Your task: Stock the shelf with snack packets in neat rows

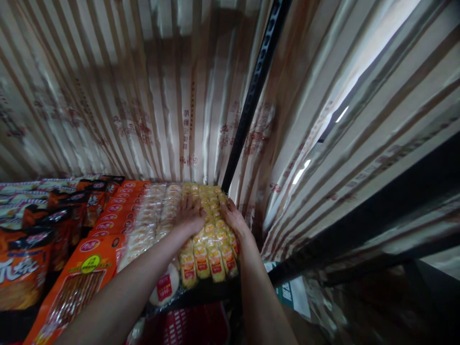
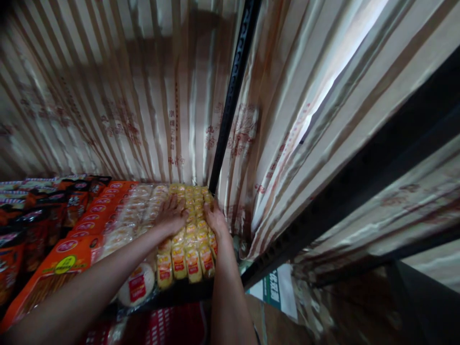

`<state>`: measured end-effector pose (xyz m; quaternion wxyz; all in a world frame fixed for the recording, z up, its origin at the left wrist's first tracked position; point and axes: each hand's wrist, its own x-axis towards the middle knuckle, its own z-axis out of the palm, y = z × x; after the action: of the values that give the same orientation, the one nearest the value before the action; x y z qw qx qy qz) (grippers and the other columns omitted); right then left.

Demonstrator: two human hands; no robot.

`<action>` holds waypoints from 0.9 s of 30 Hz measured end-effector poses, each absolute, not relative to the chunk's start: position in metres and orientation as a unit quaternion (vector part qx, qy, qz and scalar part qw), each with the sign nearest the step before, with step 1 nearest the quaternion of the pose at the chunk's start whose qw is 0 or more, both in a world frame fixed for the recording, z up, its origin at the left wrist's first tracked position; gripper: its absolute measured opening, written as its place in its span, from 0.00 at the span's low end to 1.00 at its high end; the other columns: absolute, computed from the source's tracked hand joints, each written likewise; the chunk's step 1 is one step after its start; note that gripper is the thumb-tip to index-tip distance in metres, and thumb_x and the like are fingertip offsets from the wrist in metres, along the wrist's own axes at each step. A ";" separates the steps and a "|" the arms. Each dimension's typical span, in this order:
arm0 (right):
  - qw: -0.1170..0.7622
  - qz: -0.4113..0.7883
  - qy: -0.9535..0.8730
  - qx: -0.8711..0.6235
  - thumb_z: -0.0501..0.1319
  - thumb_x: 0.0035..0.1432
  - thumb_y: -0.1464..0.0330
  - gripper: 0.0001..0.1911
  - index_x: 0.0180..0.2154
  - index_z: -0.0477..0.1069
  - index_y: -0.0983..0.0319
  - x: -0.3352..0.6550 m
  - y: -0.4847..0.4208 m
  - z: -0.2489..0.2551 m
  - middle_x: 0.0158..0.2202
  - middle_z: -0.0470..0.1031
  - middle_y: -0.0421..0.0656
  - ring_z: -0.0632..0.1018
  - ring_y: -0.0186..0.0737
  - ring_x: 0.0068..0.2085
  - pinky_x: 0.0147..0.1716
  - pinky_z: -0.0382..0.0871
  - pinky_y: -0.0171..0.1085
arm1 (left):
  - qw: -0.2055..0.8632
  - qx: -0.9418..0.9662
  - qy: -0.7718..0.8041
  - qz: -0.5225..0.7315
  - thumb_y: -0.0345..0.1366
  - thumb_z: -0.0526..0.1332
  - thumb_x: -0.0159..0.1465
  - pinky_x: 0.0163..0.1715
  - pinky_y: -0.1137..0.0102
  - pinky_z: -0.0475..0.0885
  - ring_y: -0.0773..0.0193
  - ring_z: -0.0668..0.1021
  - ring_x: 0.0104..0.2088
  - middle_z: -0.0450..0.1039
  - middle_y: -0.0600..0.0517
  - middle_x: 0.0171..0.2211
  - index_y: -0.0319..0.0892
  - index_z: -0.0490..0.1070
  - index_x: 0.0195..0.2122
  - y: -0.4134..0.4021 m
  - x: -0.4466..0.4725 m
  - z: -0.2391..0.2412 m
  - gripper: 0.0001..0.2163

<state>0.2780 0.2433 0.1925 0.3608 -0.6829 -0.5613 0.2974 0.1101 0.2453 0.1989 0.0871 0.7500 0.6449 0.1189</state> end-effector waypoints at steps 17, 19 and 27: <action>0.381 0.333 -0.593 -0.626 0.47 0.60 0.51 0.34 0.62 0.54 0.63 0.276 0.249 0.189 0.64 0.53 0.46 0.54 0.40 0.64 0.63 0.43 0.41 | 0.100 0.767 0.625 0.101 0.49 0.41 0.65 0.62 0.56 0.44 0.52 0.45 0.65 0.43 0.49 0.66 0.42 0.51 0.63 0.250 0.112 0.190 0.28; 0.383 0.332 -0.589 -0.629 0.47 0.61 0.52 0.34 0.62 0.54 0.64 0.276 0.248 0.189 0.64 0.53 0.47 0.54 0.39 0.64 0.63 0.43 0.41 | 0.099 0.766 0.627 0.098 0.49 0.41 0.65 0.62 0.57 0.44 0.53 0.45 0.65 0.44 0.51 0.66 0.43 0.52 0.63 0.249 0.113 0.191 0.27; 0.411 0.324 -0.604 -0.601 0.49 0.60 0.52 0.31 0.59 0.59 0.60 0.278 0.255 0.185 0.61 0.60 0.44 0.60 0.42 0.62 0.61 0.51 0.43 | 0.111 0.765 0.628 0.085 0.48 0.40 0.65 0.62 0.55 0.44 0.51 0.44 0.65 0.42 0.48 0.66 0.42 0.52 0.63 0.249 0.114 0.196 0.28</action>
<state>0.2785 0.2551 0.1848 0.4113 -0.6006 -0.6043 0.3239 0.1145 0.2490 0.1963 0.1107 0.7652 0.6285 0.0849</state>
